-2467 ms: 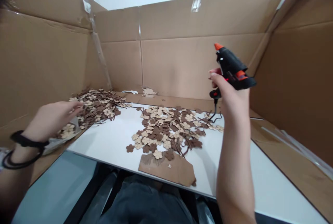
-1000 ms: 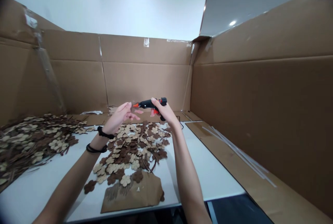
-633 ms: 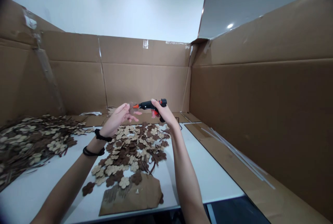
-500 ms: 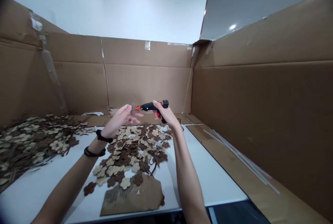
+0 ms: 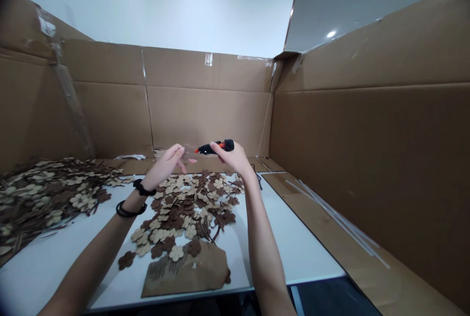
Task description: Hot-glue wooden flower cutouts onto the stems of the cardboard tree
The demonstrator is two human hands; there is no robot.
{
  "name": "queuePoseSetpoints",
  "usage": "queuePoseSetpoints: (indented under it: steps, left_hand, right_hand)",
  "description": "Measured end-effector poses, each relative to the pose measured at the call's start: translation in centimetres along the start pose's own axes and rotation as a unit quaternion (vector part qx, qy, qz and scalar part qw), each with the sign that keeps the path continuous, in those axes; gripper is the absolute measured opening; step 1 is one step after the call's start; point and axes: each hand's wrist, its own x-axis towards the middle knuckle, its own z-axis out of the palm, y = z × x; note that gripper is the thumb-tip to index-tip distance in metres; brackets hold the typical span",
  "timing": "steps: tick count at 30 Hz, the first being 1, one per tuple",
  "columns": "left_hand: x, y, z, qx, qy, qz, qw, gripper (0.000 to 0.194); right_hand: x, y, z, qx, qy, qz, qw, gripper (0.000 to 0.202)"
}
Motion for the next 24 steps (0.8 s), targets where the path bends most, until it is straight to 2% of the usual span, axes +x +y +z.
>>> queuePoseSetpoints:
  steps: [2, 5, 8, 10, 13, 21, 24]
  left_hand:
    - [0.0, -0.1, -0.3, 0.101, 0.038, 0.009, 0.994, 0.025]
    - [0.0, -0.3, -0.5, 0.166, 0.026, 0.008, 0.986, 0.026]
    - [0.1, -0.6, -0.2, 0.158, -0.001, 0.006, 0.987, 0.025]
    - [0.2, -1.0, 0.1, 0.149, -0.008, 0.003, 0.989, 0.025]
    - [0.4, -1.5, 0.3, 0.141, -0.026, 0.000, 0.990, 0.025]
    - [0.6, -1.8, 0.5, 0.108, -0.071, -0.004, 0.992, 0.025]
    - [1.0, -2.4, 0.5, 0.077, -0.089, -0.008, 0.993, 0.028]
  right_hand:
    - [0.3, 0.2, 0.3, -0.009, 0.026, 0.001, 1.000, 0.055]
    - [0.5, 0.3, 1.2, 0.108, 0.030, 0.013, 0.994, 0.046]
    - [0.5, -0.1, 2.2, 0.227, -0.039, 0.008, 0.973, 0.036]
    - [0.3, -0.3, 2.6, 0.261, -0.097, 0.006, 0.960, 0.035]
    - [0.3, -0.3, 3.0, 0.258, -0.135, 0.012, 0.957, 0.034]
    - [0.5, 0.0, 3.8, 0.229, -0.114, 0.007, 0.967, 0.031]
    - [0.4, 0.0, 3.8, 0.223, -0.107, 0.005, 0.969, 0.031]
